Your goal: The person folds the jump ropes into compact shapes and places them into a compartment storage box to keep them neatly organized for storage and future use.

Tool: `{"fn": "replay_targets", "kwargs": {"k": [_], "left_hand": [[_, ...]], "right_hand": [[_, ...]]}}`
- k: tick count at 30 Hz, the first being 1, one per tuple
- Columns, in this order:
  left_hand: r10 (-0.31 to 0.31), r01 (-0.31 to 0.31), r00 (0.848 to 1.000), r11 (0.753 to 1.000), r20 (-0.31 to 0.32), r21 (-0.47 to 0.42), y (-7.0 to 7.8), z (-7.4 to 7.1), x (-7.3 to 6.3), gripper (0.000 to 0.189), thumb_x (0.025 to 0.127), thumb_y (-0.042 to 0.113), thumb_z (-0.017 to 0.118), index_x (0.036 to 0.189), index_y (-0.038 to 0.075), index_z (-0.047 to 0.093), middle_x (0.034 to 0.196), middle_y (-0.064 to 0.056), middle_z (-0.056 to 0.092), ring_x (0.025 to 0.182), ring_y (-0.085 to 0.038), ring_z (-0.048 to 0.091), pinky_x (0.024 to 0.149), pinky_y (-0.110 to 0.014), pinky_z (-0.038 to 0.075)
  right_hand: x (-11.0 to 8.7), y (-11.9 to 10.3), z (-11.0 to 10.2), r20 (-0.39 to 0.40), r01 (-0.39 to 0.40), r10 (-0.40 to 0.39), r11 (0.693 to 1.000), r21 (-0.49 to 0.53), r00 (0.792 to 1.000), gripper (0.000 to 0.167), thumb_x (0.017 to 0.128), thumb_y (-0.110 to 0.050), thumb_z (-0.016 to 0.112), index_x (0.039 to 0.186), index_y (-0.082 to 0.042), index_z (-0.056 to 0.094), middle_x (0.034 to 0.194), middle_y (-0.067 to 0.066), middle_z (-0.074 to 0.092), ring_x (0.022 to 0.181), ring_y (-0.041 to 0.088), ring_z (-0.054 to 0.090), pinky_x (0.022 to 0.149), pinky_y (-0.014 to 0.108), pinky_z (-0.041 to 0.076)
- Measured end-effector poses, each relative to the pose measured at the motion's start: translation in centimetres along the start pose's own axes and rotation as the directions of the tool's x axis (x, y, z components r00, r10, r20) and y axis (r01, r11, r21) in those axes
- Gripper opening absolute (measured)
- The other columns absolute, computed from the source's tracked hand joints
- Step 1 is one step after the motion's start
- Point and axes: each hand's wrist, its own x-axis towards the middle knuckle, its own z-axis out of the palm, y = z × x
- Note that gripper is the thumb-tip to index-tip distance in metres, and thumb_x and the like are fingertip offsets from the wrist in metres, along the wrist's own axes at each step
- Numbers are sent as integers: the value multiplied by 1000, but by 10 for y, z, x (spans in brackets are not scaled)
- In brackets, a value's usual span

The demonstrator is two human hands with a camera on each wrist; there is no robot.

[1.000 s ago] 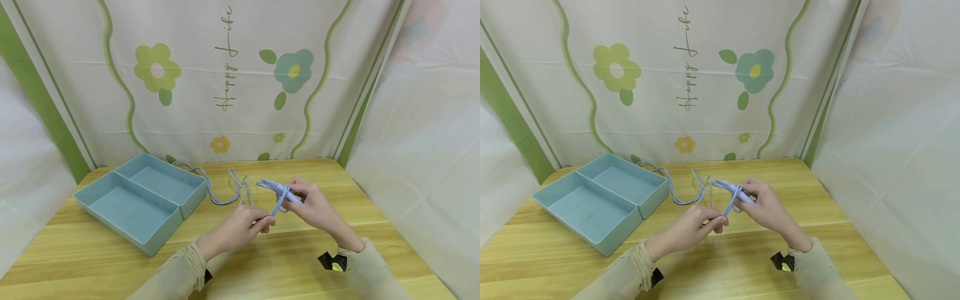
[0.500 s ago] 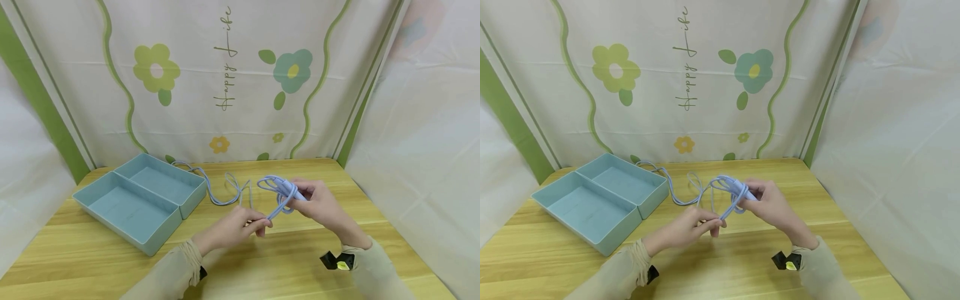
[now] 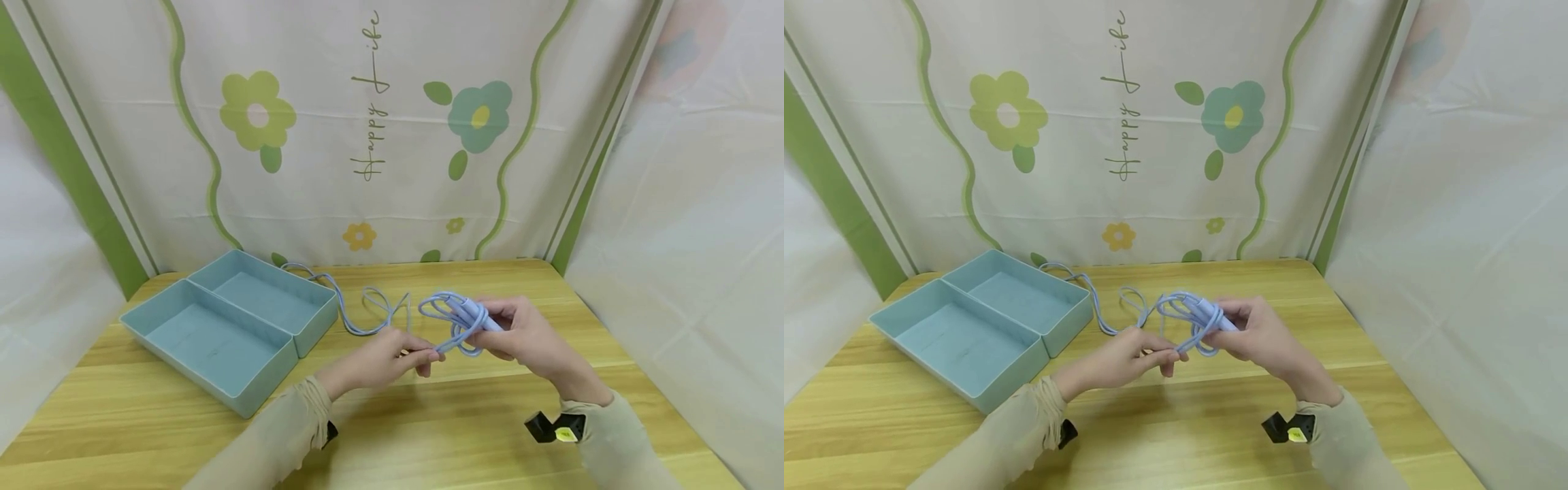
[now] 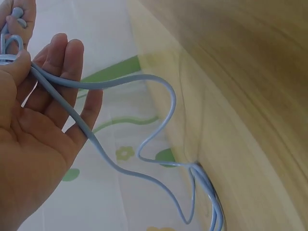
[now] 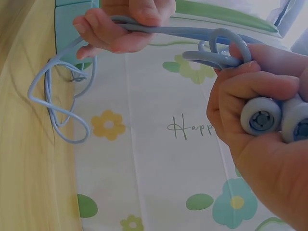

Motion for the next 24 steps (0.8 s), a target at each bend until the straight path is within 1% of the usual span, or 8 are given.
{"fn": "replay_targets", "kwargs": {"k": [4, 8, 10, 13, 15, 17, 20, 24], "left_hand": [[-15, 15, 1000, 999, 13, 28, -4, -5, 4, 21, 103, 21, 55, 99, 14, 75, 77, 11, 68, 62, -6, 56, 55, -20, 43], [-43, 41, 997, 998, 58, 41, -6, -12, 9, 22, 103, 21, 55, 105, 13, 76, 79, 7, 69, 64, -3, 60, 59, -20, 47], [-82, 77, 994, 995, 77, 59, -7, -16, 12, 24, 102, 25, 56, 103, 13, 76, 76, 8, 69, 58, -2, 56, 56, -20, 46], [-138, 124, 986, 983, 98, 139, -6, -23, 16, 27, 100, 32, 60, 88, 14, 75, 65, 10, 63, 48, -2, 45, 49, -20, 40], [-154, 131, 982, 972, 107, 195, -6, -27, 18, 23, 99, 27, 62, 82, 16, 72, 60, 10, 57, 46, -2, 41, 47, -20, 38], [-145, 111, 982, 960, 119, 257, -6, -30, 20, 20, 99, 17, 63, 80, 17, 70, 59, 10, 54, 48, -2, 42, 47, -19, 38], [-106, 57, 985, 945, 136, 323, -3, -34, 24, 18, 97, 8, 63, 88, 18, 74, 64, 13, 56, 52, 0, 46, 50, -18, 40], [-60, -7, 986, 917, 154, 398, 1, -36, 28, 12, 97, 16, 66, 92, 19, 77, 69, 17, 58, 54, 2, 45, 52, -17, 40]], "right_hand": [[0, 0, 1, 30, -22, 24, 999, -43, 999, 27, 90, -3, 72, 116, -4, 71, 105, 20, 60, 50, 9, 34, 41, 25, 32], [0, 1, 2, 84, 9, -2, 996, -92, 996, 23, 90, -5, 73, 113, -6, 72, 105, 16, 60, 54, 10, 37, 45, 24, 35], [1, 1, 3, 121, 48, -34, 993, -111, 992, 20, 90, -4, 72, 110, -5, 71, 106, 15, 60, 61, 13, 45, 50, 26, 43], [2, 2, 4, 189, 113, -84, 982, -151, 978, 15, 91, -3, 71, 106, -6, 71, 104, 12, 61, 72, 16, 53, 58, 28, 49], [3, 3, 5, 240, 161, -116, 970, -181, 964, 12, 92, -3, 70, 102, -8, 70, 99, 10, 61, 77, 17, 54, 61, 29, 50], [4, 5, 6, 283, 199, -131, 954, -226, 950, 9, 92, -6, 70, 99, -11, 70, 96, 6, 61, 75, 14, 52, 60, 27, 48], [4, 7, 6, 329, 235, -137, 931, -280, 934, 6, 93, -11, 69, 97, -16, 69, 92, 1, 61, 73, 11, 50, 58, 26, 46], [3, 9, 8, 358, 251, -133, 918, -308, 924, 5, 94, -14, 69, 96, -18, 68, 88, -2, 58, 70, 7, 47, 56, 24, 44]]}}
